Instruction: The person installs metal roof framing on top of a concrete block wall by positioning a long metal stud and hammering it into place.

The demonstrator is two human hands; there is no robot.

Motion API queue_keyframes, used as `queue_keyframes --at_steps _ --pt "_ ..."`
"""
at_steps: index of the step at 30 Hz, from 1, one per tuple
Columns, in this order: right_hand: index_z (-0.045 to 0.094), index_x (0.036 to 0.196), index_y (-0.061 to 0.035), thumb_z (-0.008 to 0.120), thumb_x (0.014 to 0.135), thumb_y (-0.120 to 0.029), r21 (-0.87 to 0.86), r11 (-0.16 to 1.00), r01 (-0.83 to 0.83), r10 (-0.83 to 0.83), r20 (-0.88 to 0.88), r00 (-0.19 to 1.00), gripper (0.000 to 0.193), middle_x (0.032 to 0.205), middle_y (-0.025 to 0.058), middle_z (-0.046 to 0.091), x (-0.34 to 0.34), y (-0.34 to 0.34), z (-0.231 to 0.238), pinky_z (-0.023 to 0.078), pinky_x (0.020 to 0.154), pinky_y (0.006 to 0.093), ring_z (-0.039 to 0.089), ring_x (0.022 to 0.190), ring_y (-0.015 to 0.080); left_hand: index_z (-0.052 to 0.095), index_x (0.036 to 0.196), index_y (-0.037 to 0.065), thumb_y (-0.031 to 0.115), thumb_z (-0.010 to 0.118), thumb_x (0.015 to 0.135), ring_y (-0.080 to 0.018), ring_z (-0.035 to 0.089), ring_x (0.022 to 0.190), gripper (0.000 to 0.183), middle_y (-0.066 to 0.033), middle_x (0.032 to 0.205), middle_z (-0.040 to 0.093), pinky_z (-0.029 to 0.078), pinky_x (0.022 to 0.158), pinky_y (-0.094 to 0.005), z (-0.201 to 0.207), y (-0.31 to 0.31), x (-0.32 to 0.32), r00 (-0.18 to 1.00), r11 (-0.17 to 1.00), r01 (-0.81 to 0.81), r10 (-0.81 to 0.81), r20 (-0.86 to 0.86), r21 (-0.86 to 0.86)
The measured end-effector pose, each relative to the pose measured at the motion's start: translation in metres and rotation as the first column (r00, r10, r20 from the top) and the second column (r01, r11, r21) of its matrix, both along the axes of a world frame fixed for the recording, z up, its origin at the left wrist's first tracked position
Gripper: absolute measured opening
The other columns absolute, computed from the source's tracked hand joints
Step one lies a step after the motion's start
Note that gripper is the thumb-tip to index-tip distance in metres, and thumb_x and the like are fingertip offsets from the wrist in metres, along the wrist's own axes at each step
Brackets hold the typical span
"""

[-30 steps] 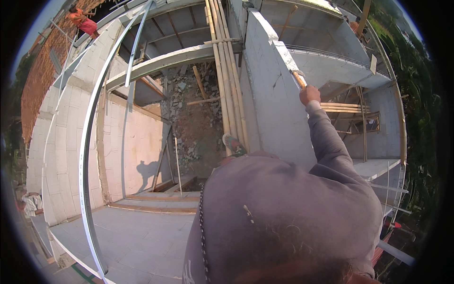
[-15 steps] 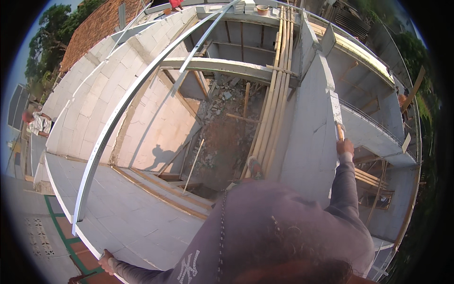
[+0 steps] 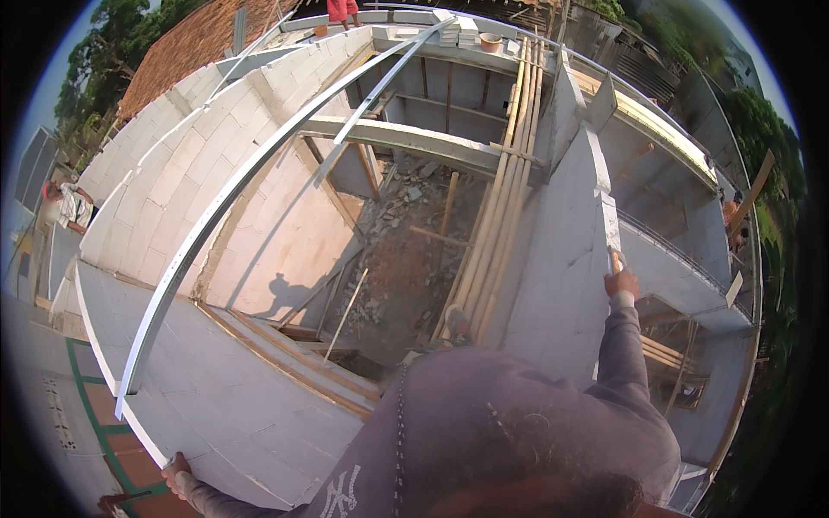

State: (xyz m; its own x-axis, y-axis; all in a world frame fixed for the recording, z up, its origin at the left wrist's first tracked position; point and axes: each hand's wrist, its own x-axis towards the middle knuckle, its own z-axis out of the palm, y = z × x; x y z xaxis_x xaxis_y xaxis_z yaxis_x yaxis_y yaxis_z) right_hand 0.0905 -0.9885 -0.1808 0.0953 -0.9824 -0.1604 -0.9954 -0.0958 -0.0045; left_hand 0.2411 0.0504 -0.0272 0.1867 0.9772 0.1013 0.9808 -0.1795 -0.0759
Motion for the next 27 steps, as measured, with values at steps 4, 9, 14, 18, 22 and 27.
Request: queue_keyframes --at_steps 4,9,14,18,22,27 --pt "0.058 0.130 -0.0139 0.073 0.083 -0.044 -0.146 0.980 -0.139 0.136 -0.026 0.990 0.058 0.134 0.0163 0.056 0.041 0.009 0.005 0.047 0.100 0.0517 0.056 0.123 0.0372 0.039 0.147 0.014 0.057 0.073 0.074 -0.0411 0.050 0.130 0.092 -0.0197 0.144 0.049 0.040 0.109 -0.0519 -0.023 0.072 -0.023 0.990 0.990 0.121 -0.125 -0.059 -0.075" --pt "0.057 0.132 -0.0109 0.074 0.082 -0.044 -0.299 0.829 -0.473 0.521 0.106 0.847 0.061 0.132 0.0184 0.055 0.145 0.046 -0.006 0.046 0.100 0.0499 0.054 0.123 0.0364 0.030 0.154 0.013 0.052 0.073 0.074 -0.0446 0.037 0.139 0.099 -0.0229 0.151 0.039 0.031 0.115 -0.0527 -0.044 0.114 -0.072 0.957 0.960 0.260 -0.241 0.162 -0.107" --pt "0.063 0.121 0.0069 0.070 0.092 -0.042 -0.041 0.500 -0.865 0.616 0.719 0.322 0.057 0.111 0.0237 0.070 0.286 0.138 -0.067 0.051 0.087 0.0370 0.068 0.102 0.0313 0.032 0.152 0.008 0.055 0.073 0.075 -0.0425 0.042 0.136 0.099 -0.0254 0.149 0.041 0.037 0.112 -0.0480 -0.025 0.075 -0.046 0.927 0.951 0.307 -0.289 0.239 -0.045" --pt "0.060 0.119 -0.0005 0.072 0.091 -0.046 0.441 0.113 -0.891 -0.008 0.897 0.443 0.055 0.094 0.0035 0.062 0.367 0.357 -0.040 0.048 0.065 0.0287 0.060 0.078 0.0132 0.033 0.151 0.008 0.063 0.071 0.076 -0.0423 0.047 0.134 0.100 -0.0235 0.147 0.046 0.040 0.111 -0.0485 -0.013 0.050 -0.050 0.942 0.963 0.268 -0.254 0.219 -0.036" --pt "0.030 0.149 0.0046 0.072 0.084 -0.060 0.516 -0.322 -0.794 -0.199 0.783 0.589 0.101 0.134 0.0265 0.049 0.418 0.549 -0.009 0.051 0.092 0.0408 0.057 0.115 0.0313 0.031 0.150 0.005 0.064 0.065 0.081 -0.0428 0.050 0.131 0.097 -0.0238 0.144 0.049 0.042 0.108 -0.0496 -0.009 0.038 -0.051 0.959 0.974 0.225 -0.215 0.186 -0.037" --pt "-0.002 0.156 0.0025 0.073 0.079 -0.065 0.472 -0.577 -0.667 -0.378 0.569 0.730 0.127 0.155 0.0368 0.011 0.477 0.748 0.016 0.035 0.114 0.0540 0.026 0.143 0.0476 0.031 0.151 0.003 0.060 0.064 0.084 -0.0410 0.048 0.133 0.094 -0.0223 0.142 0.050 0.042 0.109 -0.0494 0.000 0.019 -0.037 0.955 0.971 0.230 -0.213 0.205 -0.063"
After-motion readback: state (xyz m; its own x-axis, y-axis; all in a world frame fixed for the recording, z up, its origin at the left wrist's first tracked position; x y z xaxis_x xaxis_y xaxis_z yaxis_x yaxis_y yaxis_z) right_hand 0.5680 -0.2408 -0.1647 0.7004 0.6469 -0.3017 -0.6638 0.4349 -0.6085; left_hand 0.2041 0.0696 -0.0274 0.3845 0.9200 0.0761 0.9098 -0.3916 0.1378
